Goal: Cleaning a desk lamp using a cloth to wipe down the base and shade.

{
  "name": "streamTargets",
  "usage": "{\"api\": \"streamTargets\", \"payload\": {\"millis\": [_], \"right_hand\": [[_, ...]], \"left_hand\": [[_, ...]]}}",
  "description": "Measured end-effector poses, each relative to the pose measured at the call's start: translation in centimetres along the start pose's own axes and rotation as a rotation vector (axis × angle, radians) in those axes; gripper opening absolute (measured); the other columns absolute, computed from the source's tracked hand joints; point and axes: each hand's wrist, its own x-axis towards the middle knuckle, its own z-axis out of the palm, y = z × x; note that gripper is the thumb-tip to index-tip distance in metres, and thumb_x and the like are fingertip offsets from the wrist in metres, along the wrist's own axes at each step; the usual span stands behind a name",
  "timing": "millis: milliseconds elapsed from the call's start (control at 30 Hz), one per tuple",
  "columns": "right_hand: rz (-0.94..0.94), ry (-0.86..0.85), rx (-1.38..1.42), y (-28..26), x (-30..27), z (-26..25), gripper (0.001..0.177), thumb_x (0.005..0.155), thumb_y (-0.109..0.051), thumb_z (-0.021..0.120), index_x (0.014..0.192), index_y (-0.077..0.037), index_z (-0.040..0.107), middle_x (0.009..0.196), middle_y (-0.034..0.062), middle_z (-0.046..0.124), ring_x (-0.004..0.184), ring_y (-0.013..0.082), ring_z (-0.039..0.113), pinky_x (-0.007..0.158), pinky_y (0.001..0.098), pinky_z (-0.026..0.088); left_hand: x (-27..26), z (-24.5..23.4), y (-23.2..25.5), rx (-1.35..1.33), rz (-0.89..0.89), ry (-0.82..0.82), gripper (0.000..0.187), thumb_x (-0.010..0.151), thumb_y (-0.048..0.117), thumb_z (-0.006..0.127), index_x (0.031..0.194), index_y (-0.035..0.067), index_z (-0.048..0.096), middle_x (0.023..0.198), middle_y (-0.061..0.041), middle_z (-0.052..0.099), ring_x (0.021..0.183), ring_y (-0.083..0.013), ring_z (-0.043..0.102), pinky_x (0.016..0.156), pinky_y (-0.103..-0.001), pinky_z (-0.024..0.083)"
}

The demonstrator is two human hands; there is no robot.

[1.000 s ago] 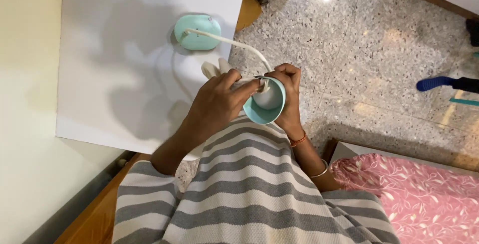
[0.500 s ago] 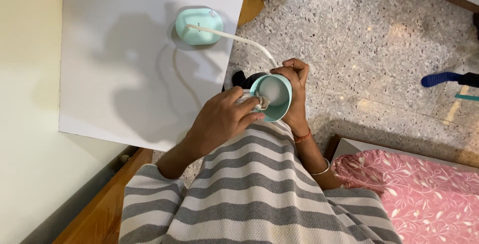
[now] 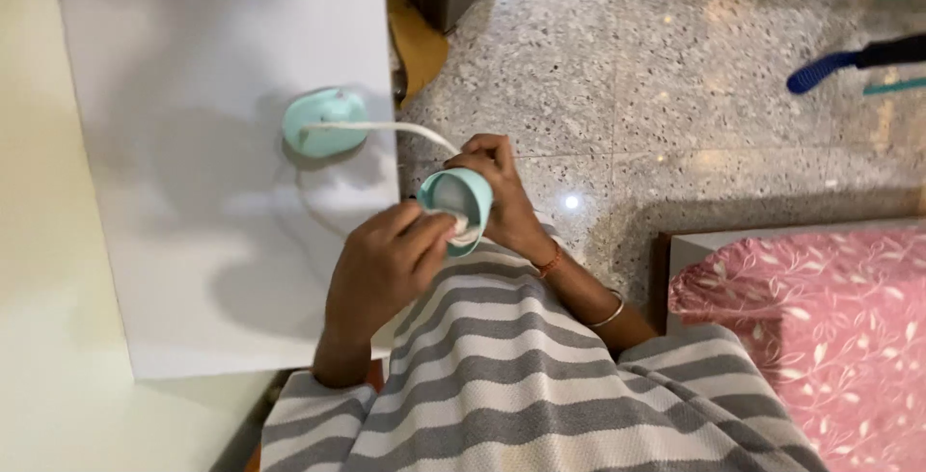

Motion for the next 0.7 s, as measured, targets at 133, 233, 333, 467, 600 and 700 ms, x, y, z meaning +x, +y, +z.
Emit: {"api": "streamTargets", "payload": {"millis": [133,233,333,467,600,700], "right_hand": [[0.029,-0.05,-0.033,-1.7,1.3,-0.9,0.055,0.077,-0.013,0.089,0.126,-0.006,0.065,0.13,0.0128,0.048,0.126,0.0287,0.055,0.105,0.0389,0.053],[0.032,-0.05,-0.005,-1.4,1.4,-1.4,0.053,0.082,-0.014,0.088,0.129,-0.006,0.064,0.135,0.0128,0.053,0.127,0.0279,0.06,0.106,0.0399,0.054],[-0.027,-0.043,0.036,-1.2,1.4,-1.4,0.054,0.083,-0.016,0.086,0.131,-0.008,0.063,0.145,0.0146,0.052,0.138,0.0311,0.056,0.111,0.0414,0.053],[-0.115,-0.019,-0.059,-0.8,1.3,-0.8,0.061,0.079,-0.02,0.089,0.132,-0.009,0.062,0.148,0.0148,0.053,0.142,0.0349,0.05,0.118,0.0481,0.043],[-0.063,-0.067,-0.014,-0.6,0.8,-0.3,0.064,0.079,-0.023,0.088,0.136,-0.011,0.059,0.155,0.0134,0.051,0.143,0.0325,0.05,0.118,0.0472,0.041],[-0.08,-0.084,-0.007,-0.8,0.7,-0.4,0.065,0.08,-0.019,0.087,0.139,-0.012,0.059,0.158,0.0124,0.05,0.144,0.032,0.05,0.119,0.0473,0.04]], "left_hand": [[1.8,0.3,0.3,0.073,-0.013,0.186,0.018,0.093,0.012,0.075,0.109,0.007,0.072,0.084,-0.011,0.057,0.077,-0.0275,0.061,0.07,-0.041,0.05],[2.6,0.6,0.2,0.068,-0.012,0.193,0.023,0.092,0.013,0.076,0.113,0.006,0.071,0.089,-0.012,0.06,0.083,-0.0304,0.063,0.072,-0.042,0.051],[2.5,0.9,-0.3,0.04,-0.043,0.18,0.03,0.089,0.016,0.078,0.116,0.007,0.071,0.094,-0.012,0.063,0.084,-0.0324,0.066,0.071,-0.042,0.053],[2.1,1.2,-1.6,0.046,-0.061,0.146,0.033,0.085,0.018,0.081,0.114,0.008,0.073,0.092,-0.013,0.064,0.08,-0.0338,0.066,0.066,-0.042,0.052],[1.5,0.9,-2.4,-0.017,-0.12,0.14,0.029,0.083,0.014,0.081,0.111,0.007,0.074,0.088,-0.011,0.065,0.073,-0.0285,0.066,0.062,-0.039,0.052],[0.8,0.7,-3.8,-0.056,-0.108,0.174,0.025,0.084,0.011,0.081,0.107,0.005,0.075,0.082,-0.01,0.065,0.067,-0.0235,0.064,0.057,-0.036,0.049]]}}
